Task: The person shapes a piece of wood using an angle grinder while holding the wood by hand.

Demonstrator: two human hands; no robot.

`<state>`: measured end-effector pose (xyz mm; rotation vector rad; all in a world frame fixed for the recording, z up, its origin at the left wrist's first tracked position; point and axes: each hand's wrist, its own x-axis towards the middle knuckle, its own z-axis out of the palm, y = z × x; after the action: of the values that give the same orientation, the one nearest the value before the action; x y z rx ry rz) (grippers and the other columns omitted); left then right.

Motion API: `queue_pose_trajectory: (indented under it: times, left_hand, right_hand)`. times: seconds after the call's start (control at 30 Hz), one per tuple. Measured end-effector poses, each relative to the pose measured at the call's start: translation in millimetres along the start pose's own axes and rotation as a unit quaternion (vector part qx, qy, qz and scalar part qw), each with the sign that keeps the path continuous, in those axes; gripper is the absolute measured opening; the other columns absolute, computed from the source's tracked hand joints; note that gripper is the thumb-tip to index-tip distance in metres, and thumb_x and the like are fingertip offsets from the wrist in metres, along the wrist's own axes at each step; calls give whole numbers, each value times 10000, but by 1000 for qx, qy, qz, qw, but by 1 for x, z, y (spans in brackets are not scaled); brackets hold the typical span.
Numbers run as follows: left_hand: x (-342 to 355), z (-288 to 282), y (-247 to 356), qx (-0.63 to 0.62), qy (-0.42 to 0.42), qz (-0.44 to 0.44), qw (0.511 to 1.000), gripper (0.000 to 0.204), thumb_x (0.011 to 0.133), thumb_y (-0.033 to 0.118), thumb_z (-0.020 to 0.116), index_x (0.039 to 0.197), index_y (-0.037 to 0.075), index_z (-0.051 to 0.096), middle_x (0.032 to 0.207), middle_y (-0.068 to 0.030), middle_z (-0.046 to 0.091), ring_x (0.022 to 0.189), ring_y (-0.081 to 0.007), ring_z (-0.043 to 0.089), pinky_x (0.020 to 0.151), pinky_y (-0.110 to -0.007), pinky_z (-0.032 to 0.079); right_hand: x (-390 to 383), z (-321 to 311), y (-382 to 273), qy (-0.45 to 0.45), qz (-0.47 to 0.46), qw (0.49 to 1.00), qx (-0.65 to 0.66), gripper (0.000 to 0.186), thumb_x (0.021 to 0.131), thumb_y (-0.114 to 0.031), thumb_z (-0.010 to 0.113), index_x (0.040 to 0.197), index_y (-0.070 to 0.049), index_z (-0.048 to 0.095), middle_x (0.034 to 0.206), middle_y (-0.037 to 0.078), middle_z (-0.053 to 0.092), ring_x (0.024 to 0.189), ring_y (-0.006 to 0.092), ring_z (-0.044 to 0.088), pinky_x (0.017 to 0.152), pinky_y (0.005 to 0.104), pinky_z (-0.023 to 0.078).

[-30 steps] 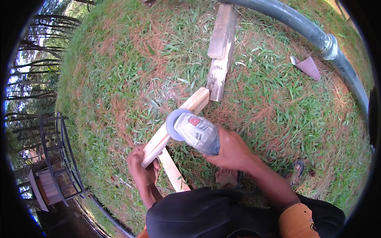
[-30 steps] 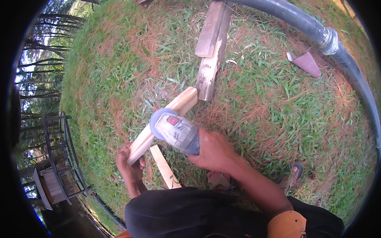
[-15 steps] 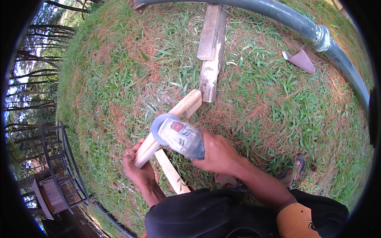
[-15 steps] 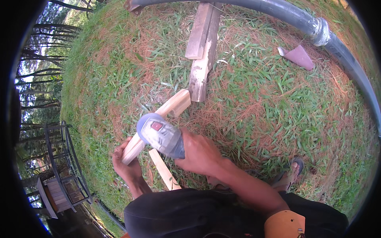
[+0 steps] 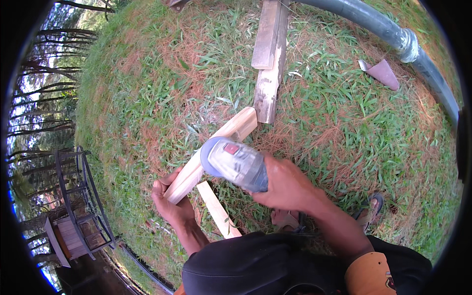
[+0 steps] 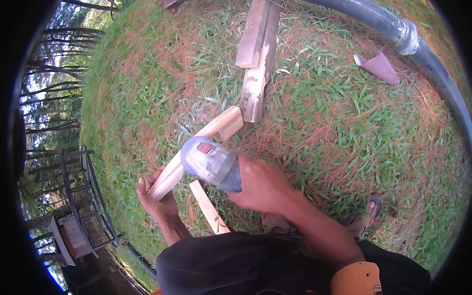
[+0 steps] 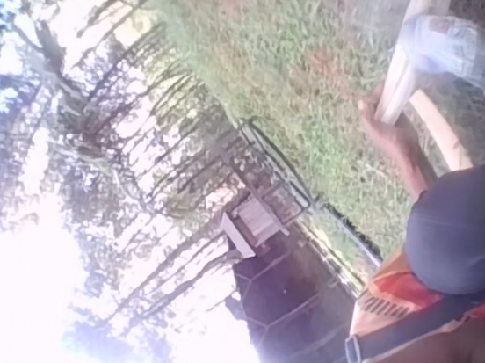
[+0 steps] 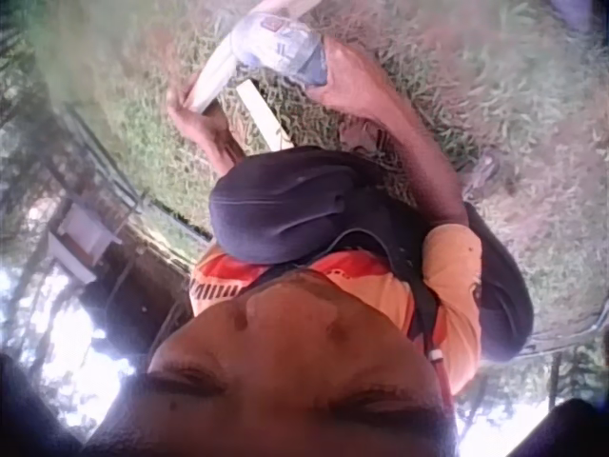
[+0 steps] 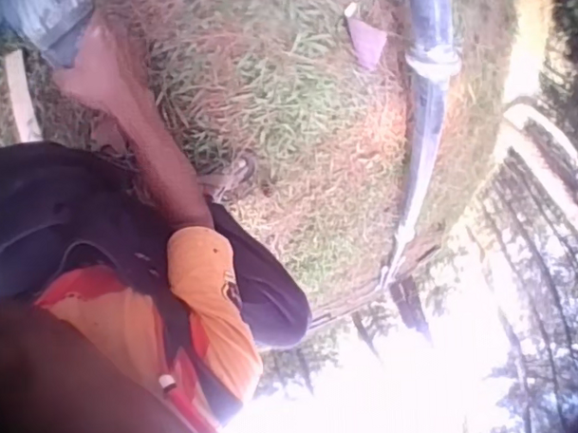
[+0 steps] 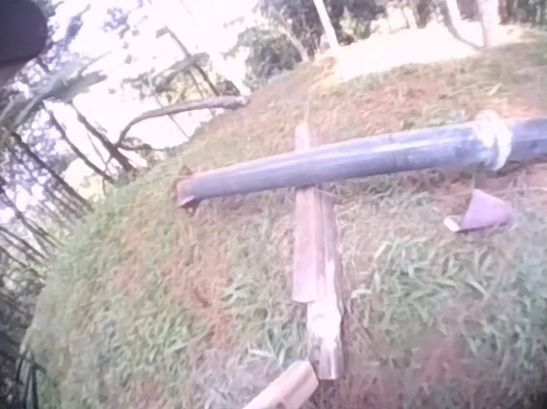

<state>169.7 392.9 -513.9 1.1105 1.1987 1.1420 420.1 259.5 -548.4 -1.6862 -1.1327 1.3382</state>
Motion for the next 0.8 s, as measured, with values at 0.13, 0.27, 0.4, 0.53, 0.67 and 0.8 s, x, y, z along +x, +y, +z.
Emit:
queue_pose_trajectory:
  times: [0.13, 0.27, 0.4, 0.53, 0.67, 0.8]
  left_hand:
    - [-1, 7, -7, -3, 8, -2, 1000, 412, 1020, 421, 522, 901, 37, 613, 1043, -211, 740, 1108, -348, 663, 1052, -505, 467]
    - [-6, 11, -3, 17, 20, 13, 1000, 461, 1026, 452, 506, 888, 29, 627, 1040, -211, 736, 1078, -339, 667, 1033, -500, 473]
    - [-6, 13, 4, 23, 29, -9, 999, 565, 1044, 517, 452, 902, 2, 635, 1061, -226, 725, 1025, -318, 667, 996, -487, 485]
    - [-2, 10, -1, 19, 42, -25, 999, 651, 1040, 572, 427, 949, -26, 666, 1056, -232, 721, 1038, -323, 675, 963, -464, 521]
    - [1, 7, -4, 1, 43, -33, 999, 669, 1038, 573, 416, 927, -30, 682, 1066, -260, 720, 1064, -347, 676, 973, -482, 522]
    - [-5, 21, 0, -53, 40, -44, 997, 692, 1044, 579, 402, 919, -34, 698, 1091, -282, 717, 1081, -371, 670, 1023, -492, 492]
  right_hand:
    - [27, -31, 38, 96, 27, 992, 76, 643, 727, -204, 819, 1269, 33, 568, 1070, 225, 726, 985, 360, 731, 886, 437, 553]
    - [18, -20, 17, 63, 1, 995, 72, 614, 748, -214, 808, 1247, 50, 569, 1042, 254, 715, 983, 402, 716, 866, 460, 554]
    - [-12, 8, -35, -48, -30, 998, -1, 674, 732, -201, 794, 1261, 84, 489, 956, 333, 682, 932, 499, 689, 868, 527, 555]
    - [4, 17, -7, 26, -26, 999, -1, 651, 747, -213, 799, 1267, 60, 519, 1027, 288, 703, 979, 451, 702, 868, 497, 561]
    - [35, -18, 33, 117, 11, 990, 72, 600, 768, -248, 802, 1229, 51, 561, 1035, 278, 713, 993, 420, 713, 869, 464, 562]
    - [29, -8, 25, 118, -2, 990, 71, 574, 783, -260, 785, 1179, 98, 572, 993, 303, 711, 963, 450, 710, 851, 483, 566]
